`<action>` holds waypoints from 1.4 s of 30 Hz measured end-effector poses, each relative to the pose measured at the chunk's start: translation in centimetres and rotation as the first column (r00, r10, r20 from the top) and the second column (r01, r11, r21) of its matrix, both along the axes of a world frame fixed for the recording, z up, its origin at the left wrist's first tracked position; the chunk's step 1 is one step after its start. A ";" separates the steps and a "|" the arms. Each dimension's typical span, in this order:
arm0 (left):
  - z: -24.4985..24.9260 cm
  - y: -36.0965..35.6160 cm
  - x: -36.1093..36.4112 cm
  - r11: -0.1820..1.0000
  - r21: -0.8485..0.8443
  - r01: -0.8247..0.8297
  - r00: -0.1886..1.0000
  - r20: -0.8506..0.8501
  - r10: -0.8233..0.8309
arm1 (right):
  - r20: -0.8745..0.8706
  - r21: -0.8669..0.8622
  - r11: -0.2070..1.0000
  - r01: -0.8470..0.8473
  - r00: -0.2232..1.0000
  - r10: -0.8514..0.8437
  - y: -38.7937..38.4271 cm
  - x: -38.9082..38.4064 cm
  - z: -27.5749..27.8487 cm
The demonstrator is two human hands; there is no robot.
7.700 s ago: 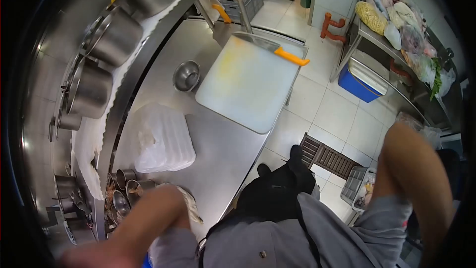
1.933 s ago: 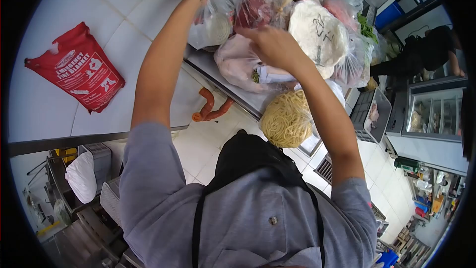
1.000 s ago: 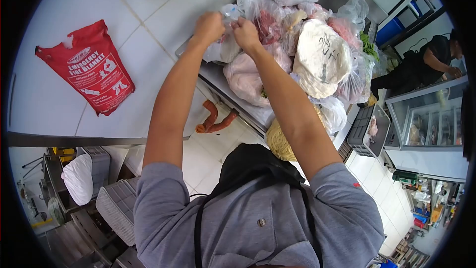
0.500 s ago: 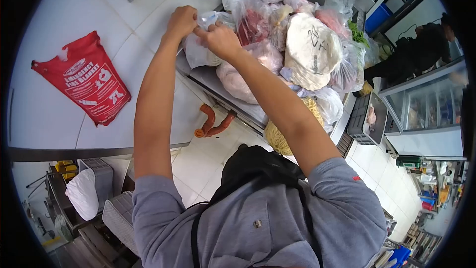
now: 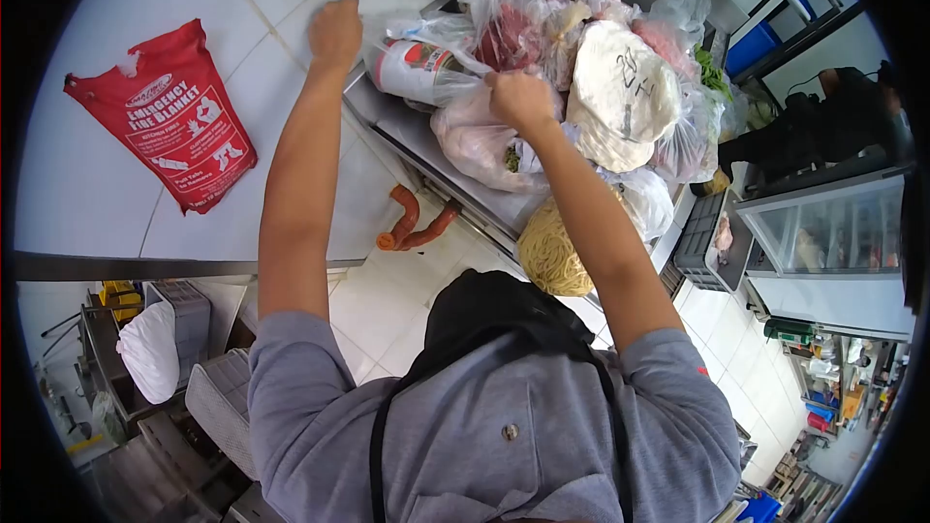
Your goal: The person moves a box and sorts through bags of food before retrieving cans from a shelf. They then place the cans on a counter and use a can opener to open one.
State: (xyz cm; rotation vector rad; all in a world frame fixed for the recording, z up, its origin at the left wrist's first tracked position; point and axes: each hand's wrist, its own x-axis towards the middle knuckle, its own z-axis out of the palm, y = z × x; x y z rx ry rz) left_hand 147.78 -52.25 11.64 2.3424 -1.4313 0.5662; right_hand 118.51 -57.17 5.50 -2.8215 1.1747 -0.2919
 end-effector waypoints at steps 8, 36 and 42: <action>-10.7 3.9 -1.2 0.938 -0.302 -0.172 0.890 -0.456 0.017 | 0.000 0.118 0.981 0.154 0.988 -0.155 -0.6 1.5 -0.5; -15.8 5.4 -3.9 0.879 -0.243 -0.410 -0.068 -0.953 -0.295 | -0.266 -0.056 0.996 -0.062 0.963 0.046 2.0 10.9 3.0; -14.2 5.2 -7.2 0.813 -0.261 -0.521 -0.591 -0.576 -0.564 | -0.141 0.246 0.969 -0.012 0.989 0.048 0.8 8.3 5.4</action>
